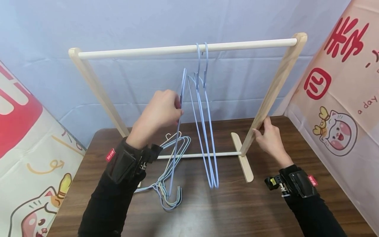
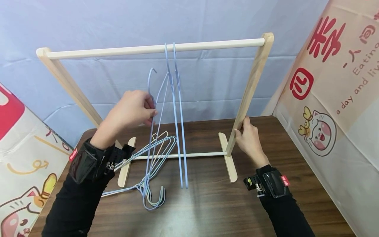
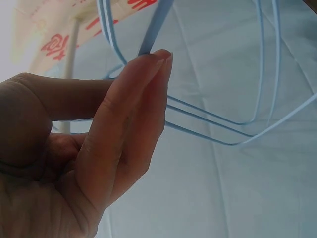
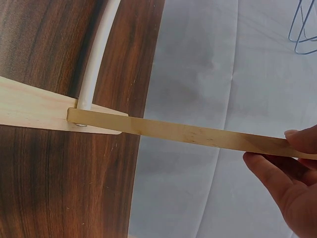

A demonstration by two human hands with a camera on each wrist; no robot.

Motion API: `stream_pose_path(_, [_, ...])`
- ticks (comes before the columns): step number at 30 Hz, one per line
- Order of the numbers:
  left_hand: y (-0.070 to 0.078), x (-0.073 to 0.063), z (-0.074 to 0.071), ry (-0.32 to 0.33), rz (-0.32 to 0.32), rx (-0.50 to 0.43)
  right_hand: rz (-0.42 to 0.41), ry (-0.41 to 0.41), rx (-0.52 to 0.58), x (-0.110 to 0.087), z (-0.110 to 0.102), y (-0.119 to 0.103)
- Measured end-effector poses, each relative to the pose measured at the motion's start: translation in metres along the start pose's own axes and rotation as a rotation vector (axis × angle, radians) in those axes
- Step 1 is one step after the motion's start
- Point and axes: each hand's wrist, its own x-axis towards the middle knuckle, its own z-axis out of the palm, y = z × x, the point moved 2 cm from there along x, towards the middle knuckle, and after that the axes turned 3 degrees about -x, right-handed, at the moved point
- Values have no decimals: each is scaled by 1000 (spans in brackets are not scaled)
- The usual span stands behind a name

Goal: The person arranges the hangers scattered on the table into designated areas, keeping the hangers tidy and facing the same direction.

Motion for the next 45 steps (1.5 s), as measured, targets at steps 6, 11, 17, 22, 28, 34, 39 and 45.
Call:
stream_pose_path(6, [8, 0, -7, -3, 13, 11, 5, -8, -1, 0, 0, -1])
stream_pose_path(11, [10, -1, -12, -10, -2, 15, 7, -10, -2, 0, -1, -1])
stream_pose_path(17, [14, -2, -16, -3, 2, -10, 1, -8, -4, 0, -1, 0])
stream_pose_path(22, [18, -3, -19, 13, 18, -26, 2, -12, 1, -1, -1, 0])
stream_pose_path(28, [27, -6, -26, 25, 25, -16, 1, -8, -4, -1, -1, -1])
stream_pose_path(34, [34, -9, -33, 33, 22, -2, -2, -9, -4, 0, -1, -1])
stream_pose_path(39, [36, -10, -36, 40, 34, 17, 6, -9, -5, 0, -1, -1])
stream_pose_path(45, [37, -11, -39, 47, 31, 9, 11, -14, -4, 0, -1, -1])
